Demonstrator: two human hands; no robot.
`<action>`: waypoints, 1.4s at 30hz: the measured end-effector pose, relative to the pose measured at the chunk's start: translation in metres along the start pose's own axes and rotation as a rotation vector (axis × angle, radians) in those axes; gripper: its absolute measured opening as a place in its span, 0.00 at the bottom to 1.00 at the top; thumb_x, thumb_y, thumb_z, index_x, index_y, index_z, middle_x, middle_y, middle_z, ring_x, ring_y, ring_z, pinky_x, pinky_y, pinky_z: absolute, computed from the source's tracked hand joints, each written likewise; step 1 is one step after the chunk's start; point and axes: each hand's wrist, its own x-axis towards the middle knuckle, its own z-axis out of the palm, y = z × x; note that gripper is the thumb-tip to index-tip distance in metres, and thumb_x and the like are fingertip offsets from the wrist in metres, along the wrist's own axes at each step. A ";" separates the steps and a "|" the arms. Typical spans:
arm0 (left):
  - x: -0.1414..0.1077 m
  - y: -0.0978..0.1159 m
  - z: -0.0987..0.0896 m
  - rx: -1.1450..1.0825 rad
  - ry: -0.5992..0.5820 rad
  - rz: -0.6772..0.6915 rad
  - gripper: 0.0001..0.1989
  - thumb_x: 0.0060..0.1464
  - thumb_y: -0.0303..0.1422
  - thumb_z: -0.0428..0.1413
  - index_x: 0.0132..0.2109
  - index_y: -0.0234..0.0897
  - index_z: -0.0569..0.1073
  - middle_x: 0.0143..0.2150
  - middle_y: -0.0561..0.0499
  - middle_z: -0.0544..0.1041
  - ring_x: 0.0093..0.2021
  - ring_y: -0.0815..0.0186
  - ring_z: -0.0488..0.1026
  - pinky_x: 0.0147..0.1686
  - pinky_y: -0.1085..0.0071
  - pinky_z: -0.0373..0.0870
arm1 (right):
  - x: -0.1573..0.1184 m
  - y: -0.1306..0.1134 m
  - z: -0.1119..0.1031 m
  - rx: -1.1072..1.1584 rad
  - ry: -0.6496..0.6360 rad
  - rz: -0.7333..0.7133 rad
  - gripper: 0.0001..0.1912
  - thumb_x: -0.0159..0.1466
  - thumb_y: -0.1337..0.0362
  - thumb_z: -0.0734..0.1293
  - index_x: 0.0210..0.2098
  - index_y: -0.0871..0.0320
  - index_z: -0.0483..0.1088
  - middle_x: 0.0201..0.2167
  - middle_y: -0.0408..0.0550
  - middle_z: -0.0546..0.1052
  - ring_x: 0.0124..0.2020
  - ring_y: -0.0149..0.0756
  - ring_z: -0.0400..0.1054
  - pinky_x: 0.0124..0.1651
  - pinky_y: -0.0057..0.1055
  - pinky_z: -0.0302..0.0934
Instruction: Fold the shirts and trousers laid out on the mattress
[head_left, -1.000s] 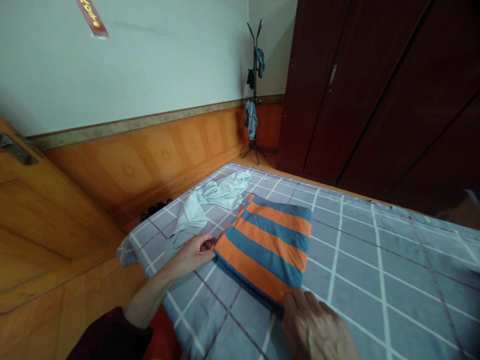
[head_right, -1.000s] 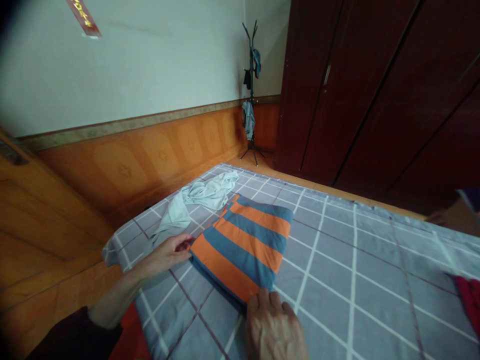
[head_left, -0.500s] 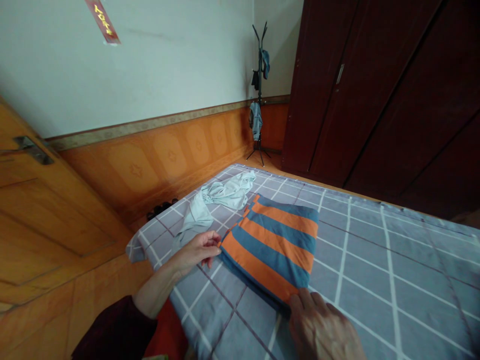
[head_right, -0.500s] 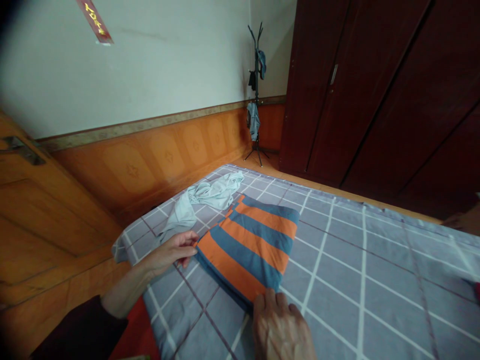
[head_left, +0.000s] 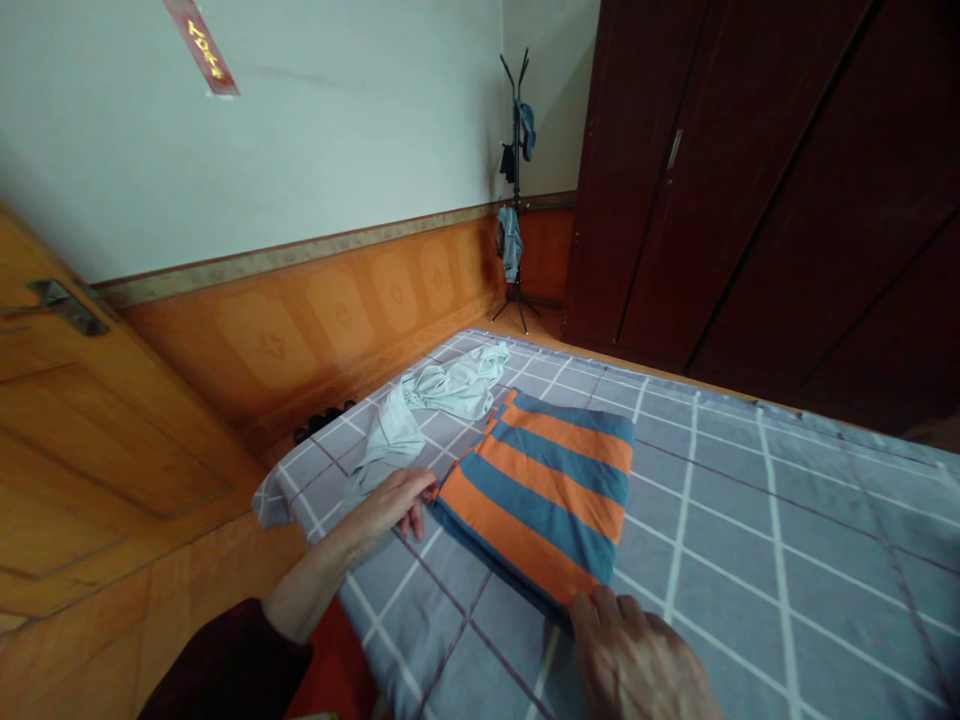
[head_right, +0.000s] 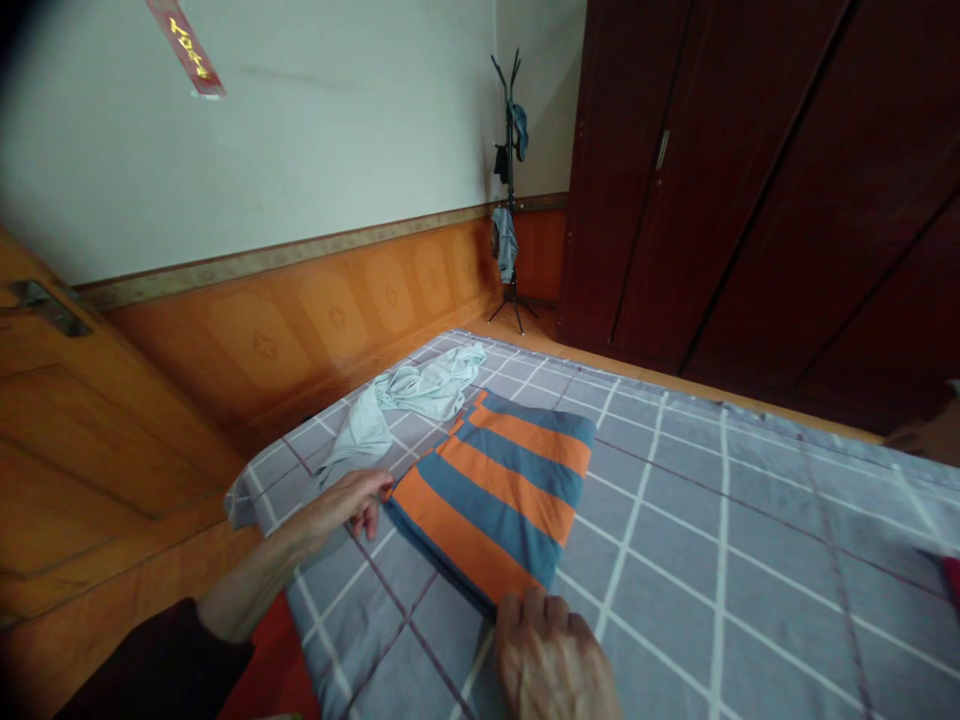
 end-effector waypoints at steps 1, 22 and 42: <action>-0.001 0.002 0.001 0.026 -0.003 0.007 0.17 0.54 0.47 0.46 0.32 0.36 0.66 0.19 0.59 0.66 0.15 0.74 0.65 0.15 0.79 0.56 | 0.001 0.000 -0.001 0.001 0.002 -0.002 0.15 0.45 0.80 0.58 0.26 0.54 0.57 0.18 0.42 0.67 0.17 0.34 0.58 0.22 0.30 0.46; -0.011 0.038 0.018 0.616 0.276 0.473 0.09 0.56 0.32 0.51 0.44 0.40 0.71 0.44 0.51 0.75 0.41 0.64 0.72 0.45 0.67 0.66 | 0.020 -0.005 -0.020 0.157 -0.009 0.030 0.11 0.53 0.74 0.60 0.34 0.56 0.66 0.36 0.49 0.74 0.35 0.40 0.68 0.33 0.32 0.61; 0.088 0.100 0.132 1.021 -0.566 0.978 0.32 0.62 0.47 0.43 0.68 0.40 0.47 0.70 0.47 0.46 0.69 0.57 0.38 0.66 0.55 0.35 | 0.001 0.002 0.047 0.250 0.111 0.068 0.07 0.55 0.73 0.66 0.24 0.58 0.64 0.31 0.45 0.72 0.33 0.35 0.66 0.34 0.30 0.64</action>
